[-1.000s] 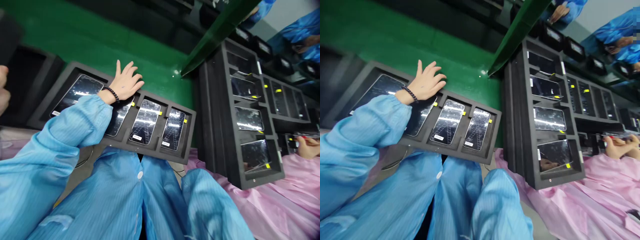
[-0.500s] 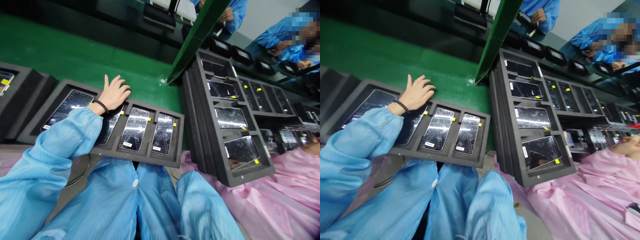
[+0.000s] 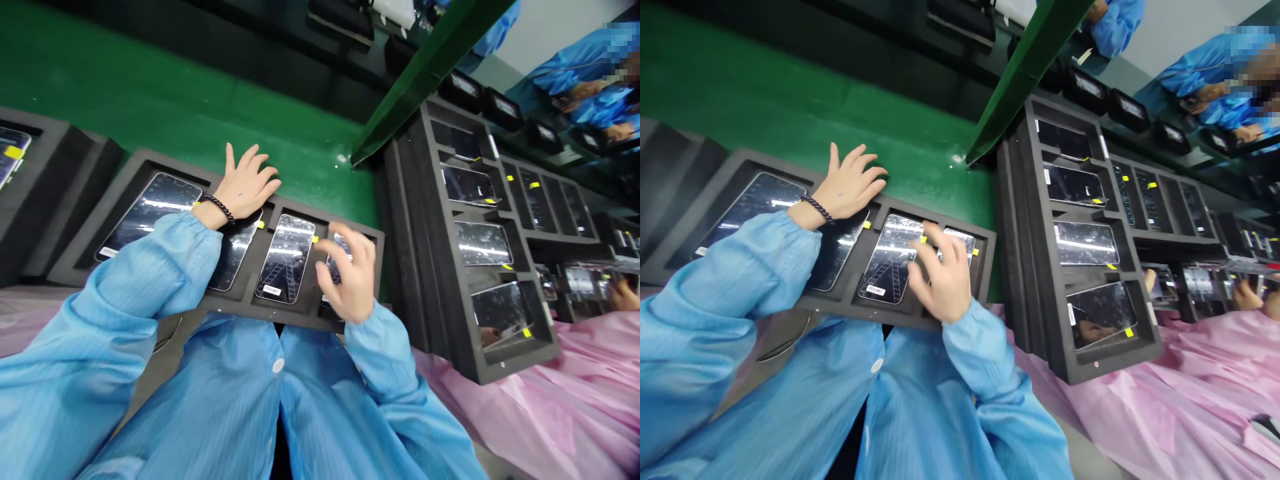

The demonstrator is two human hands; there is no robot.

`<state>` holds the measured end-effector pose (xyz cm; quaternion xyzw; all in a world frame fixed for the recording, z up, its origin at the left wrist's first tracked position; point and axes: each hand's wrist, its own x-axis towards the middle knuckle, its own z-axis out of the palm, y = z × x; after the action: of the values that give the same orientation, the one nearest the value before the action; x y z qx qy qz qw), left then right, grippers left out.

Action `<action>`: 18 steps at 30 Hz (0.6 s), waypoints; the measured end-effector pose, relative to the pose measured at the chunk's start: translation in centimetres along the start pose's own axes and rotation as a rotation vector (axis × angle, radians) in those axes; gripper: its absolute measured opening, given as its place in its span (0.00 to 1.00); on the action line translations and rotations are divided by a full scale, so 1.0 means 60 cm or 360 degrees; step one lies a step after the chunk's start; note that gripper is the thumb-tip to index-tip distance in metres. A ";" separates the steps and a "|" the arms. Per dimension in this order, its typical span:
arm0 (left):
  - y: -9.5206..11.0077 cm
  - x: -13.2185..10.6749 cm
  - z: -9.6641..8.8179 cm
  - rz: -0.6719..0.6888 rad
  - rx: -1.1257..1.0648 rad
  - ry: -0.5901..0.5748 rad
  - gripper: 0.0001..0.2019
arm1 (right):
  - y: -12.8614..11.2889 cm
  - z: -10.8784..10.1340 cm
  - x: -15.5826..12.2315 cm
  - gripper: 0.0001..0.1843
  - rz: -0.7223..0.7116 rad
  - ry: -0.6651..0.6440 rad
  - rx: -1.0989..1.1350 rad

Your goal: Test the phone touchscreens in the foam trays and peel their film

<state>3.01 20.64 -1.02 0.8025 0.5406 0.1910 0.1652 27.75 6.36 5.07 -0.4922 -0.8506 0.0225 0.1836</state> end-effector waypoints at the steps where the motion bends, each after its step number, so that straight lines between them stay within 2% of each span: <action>1: -0.001 0.000 0.001 0.0012 -0.0010 0.0012 0.34 | 0.002 0.013 0.006 0.17 0.0082 0.0005 -0.0014; 3: -0.003 0.001 0.002 0.0020 -0.0023 0.0030 0.32 | 0.009 0.036 0.016 0.18 0.0207 -0.0009 -0.0059; 7: -0.003 0.001 0.002 -0.0002 -0.0031 0.0018 0.31 | 0.018 0.063 0.023 0.19 0.0241 -0.0063 -0.0163; 13: 0.000 0.001 -0.006 0.0031 -0.0095 0.0004 0.30 | 0.016 0.067 0.023 0.22 0.0337 -0.0218 -0.0244; 18: 0.000 0.000 -0.008 0.0042 -0.0112 0.0000 0.30 | 0.013 0.066 0.020 0.22 0.0254 -0.0202 -0.0268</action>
<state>2.80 20.68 -0.60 0.8033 0.5229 0.2119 0.1907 26.51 8.33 1.55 -0.5696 -0.8175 -0.0035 0.0851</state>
